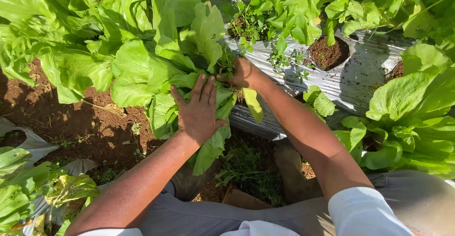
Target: Manually weeding lettuce plants by pulling weeds from the soil around them in an agricultural field.
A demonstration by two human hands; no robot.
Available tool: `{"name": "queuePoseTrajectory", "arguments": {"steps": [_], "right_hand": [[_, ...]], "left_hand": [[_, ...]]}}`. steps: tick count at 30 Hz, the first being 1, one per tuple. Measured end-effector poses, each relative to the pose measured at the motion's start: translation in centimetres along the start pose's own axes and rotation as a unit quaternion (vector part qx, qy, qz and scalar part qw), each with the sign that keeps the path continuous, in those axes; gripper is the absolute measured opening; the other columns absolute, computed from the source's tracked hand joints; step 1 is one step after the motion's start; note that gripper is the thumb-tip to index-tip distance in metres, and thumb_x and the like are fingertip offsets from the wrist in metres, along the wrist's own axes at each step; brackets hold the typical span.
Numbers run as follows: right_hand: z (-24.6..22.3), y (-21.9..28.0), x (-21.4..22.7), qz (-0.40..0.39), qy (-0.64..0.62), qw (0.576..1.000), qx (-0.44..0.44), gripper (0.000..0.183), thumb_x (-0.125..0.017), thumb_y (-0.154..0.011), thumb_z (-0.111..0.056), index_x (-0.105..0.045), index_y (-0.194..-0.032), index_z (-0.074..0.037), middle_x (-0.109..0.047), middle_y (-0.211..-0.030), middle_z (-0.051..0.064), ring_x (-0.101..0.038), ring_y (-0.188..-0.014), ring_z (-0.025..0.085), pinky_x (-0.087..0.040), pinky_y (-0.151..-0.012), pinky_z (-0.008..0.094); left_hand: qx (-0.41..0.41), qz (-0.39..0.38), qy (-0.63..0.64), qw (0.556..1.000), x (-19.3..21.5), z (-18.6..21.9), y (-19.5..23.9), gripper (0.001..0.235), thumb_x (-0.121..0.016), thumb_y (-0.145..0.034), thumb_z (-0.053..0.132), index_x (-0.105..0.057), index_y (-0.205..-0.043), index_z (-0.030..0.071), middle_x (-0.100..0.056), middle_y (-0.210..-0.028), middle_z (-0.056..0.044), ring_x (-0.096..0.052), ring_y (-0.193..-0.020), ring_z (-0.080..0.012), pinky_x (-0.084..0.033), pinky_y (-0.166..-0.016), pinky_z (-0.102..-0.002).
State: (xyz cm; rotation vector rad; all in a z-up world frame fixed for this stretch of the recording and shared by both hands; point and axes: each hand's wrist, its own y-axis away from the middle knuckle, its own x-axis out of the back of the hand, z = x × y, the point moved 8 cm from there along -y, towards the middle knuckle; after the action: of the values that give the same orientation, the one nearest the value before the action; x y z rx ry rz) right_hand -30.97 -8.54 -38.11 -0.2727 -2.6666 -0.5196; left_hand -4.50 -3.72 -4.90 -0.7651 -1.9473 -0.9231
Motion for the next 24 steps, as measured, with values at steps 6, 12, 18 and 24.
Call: {"name": "queuePoseTrajectory", "arguments": {"steps": [6,12,18,24], "right_hand": [[-11.8,-0.5,-3.6,0.050,0.049,0.998,-0.008,0.056,-0.079,-0.084,-0.038,-0.068,-0.098,0.015,-0.069,-0.089,0.034,-0.070,-0.091,0.047,-0.054,-0.076,0.054],[-15.5,5.4,0.7,0.101,0.078,0.990,-0.052,0.022,-0.067,-0.081,-0.011,-0.070,-0.097,0.004,-0.069,-0.086,0.025,-0.073,-0.084,0.041,-0.060,-0.074,0.050],[-15.9,10.1,2.5,0.087,0.094,0.991,-0.044,0.018,-0.062,-0.091,-0.001,-0.065,-0.106,0.009,-0.066,-0.090,0.024,-0.073,-0.084,0.039,-0.061,-0.079,0.047],[-13.1,15.9,6.5,0.149,0.024,0.987,-0.049,0.030,-0.066,-0.096,-0.019,-0.063,-0.084,0.009,-0.059,-0.066,0.017,-0.068,-0.066,0.035,-0.052,-0.062,0.048]], "left_hand": [[0.010,-0.026,0.014,1.000,-0.1,-0.4,-0.1,0.117,-0.049,-0.085,0.088,-0.015,-0.167,0.011,0.000,-0.177,-0.014,0.010,-0.161,-0.0423,-0.007,-0.109,-0.096],[0.000,-0.058,0.018,0.998,1.2,-0.9,-0.2,0.110,-0.056,-0.089,0.079,-0.018,-0.166,0.010,-0.001,-0.176,-0.016,0.008,-0.159,-0.0487,-0.011,-0.109,-0.095],[0.003,-0.073,0.023,0.997,1.5,-1.6,-0.6,0.106,-0.059,-0.091,0.073,-0.019,-0.166,0.010,-0.003,-0.176,-0.015,0.007,-0.159,-0.0482,-0.011,-0.114,-0.093],[-0.003,-0.043,0.029,0.999,1.2,-1.9,-1.2,0.108,-0.061,-0.088,0.073,-0.019,-0.166,0.010,-0.005,-0.176,-0.015,0.006,-0.160,-0.0472,-0.007,-0.117,-0.091]]}}
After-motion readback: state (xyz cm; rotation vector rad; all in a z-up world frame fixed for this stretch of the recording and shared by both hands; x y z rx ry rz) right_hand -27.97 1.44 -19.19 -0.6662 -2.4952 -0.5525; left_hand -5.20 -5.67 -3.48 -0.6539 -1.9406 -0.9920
